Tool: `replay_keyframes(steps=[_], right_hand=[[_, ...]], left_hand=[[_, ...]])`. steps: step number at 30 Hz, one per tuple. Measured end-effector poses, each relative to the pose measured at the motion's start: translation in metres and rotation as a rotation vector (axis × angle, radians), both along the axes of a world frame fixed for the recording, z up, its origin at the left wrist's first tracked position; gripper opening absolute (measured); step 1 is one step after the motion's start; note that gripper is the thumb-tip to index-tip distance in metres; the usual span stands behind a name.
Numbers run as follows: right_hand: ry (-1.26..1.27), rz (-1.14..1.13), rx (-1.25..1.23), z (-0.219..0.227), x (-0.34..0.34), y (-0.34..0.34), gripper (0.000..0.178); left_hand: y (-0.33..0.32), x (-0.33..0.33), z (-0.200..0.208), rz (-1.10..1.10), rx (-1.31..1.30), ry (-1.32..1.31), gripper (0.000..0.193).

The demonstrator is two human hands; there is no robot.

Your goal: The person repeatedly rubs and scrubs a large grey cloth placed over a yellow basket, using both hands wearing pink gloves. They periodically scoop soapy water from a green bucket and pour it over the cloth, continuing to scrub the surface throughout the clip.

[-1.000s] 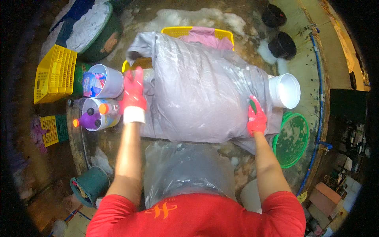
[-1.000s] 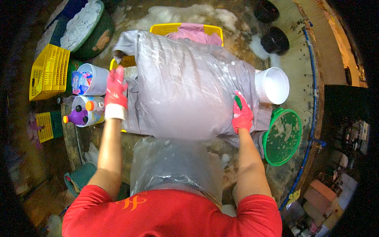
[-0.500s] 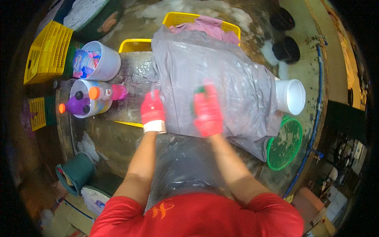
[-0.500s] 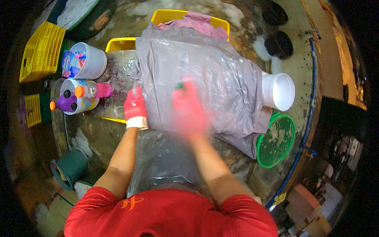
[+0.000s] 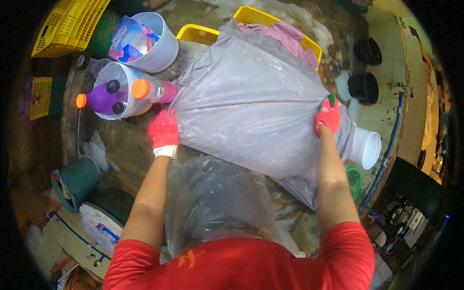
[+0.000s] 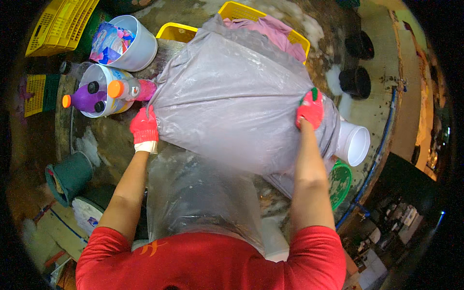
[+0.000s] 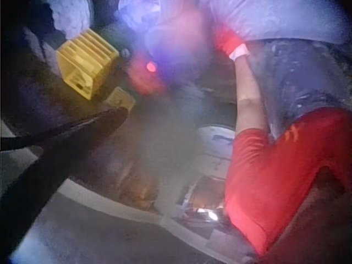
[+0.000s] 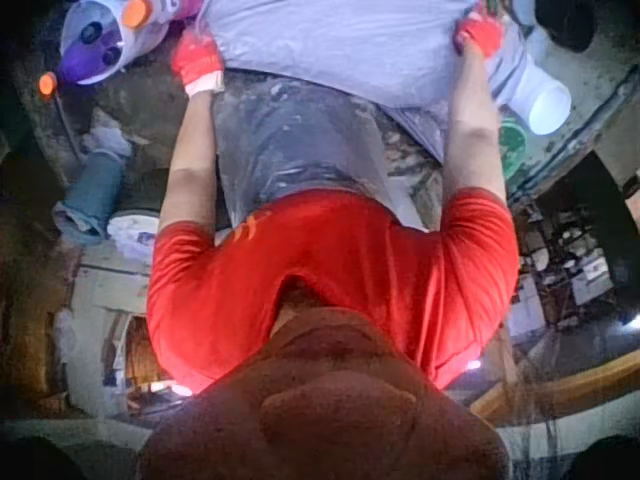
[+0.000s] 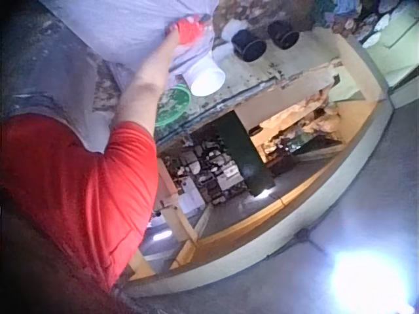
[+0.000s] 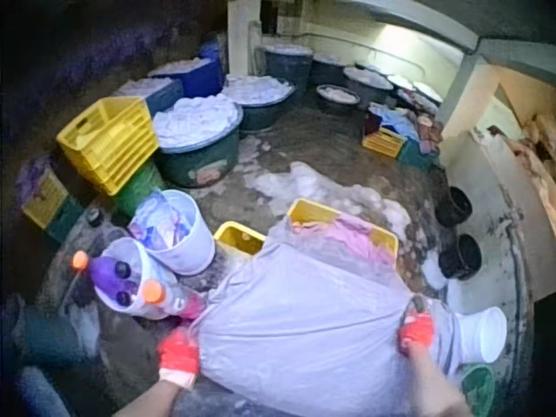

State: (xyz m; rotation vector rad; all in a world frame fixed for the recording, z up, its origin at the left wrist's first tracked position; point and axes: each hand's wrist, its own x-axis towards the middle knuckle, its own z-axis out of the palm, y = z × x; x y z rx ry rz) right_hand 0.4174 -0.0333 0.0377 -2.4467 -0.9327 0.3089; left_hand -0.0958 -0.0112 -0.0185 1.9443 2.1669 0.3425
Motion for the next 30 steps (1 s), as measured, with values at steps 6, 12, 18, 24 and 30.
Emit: replay_keyframes(steps=[6, 12, 18, 24, 30], right_hand=[[0.284, 0.974, -0.508, 0.007, -0.309, 0.059, 0.053], [0.43, 0.627, 0.099, 0.013, -0.136, 0.033, 0.052], [-0.01, 0.038, 0.038, -0.013, -0.006, -0.011, 0.052], [0.347, 1.019, -0.547, 0.021, -0.299, -0.003, 0.063], [0.144, 0.345, 0.064, 0.016, -0.055, -0.107, 0.051]], left_hand=[[0.005, -0.005, -0.001, -0.036, -0.027, 0.036, 0.035], [-0.001, -0.009, 0.005, -0.002, -0.028, 0.039, 0.036], [0.002, -0.005, 0.0, 0.038, -0.059, 0.042, 0.044], [0.01, -0.001, 0.006, 0.016, -0.097, 0.038, 0.039], [0.0, -0.034, -0.026, -0.305, -0.024, 0.389, 0.043]])
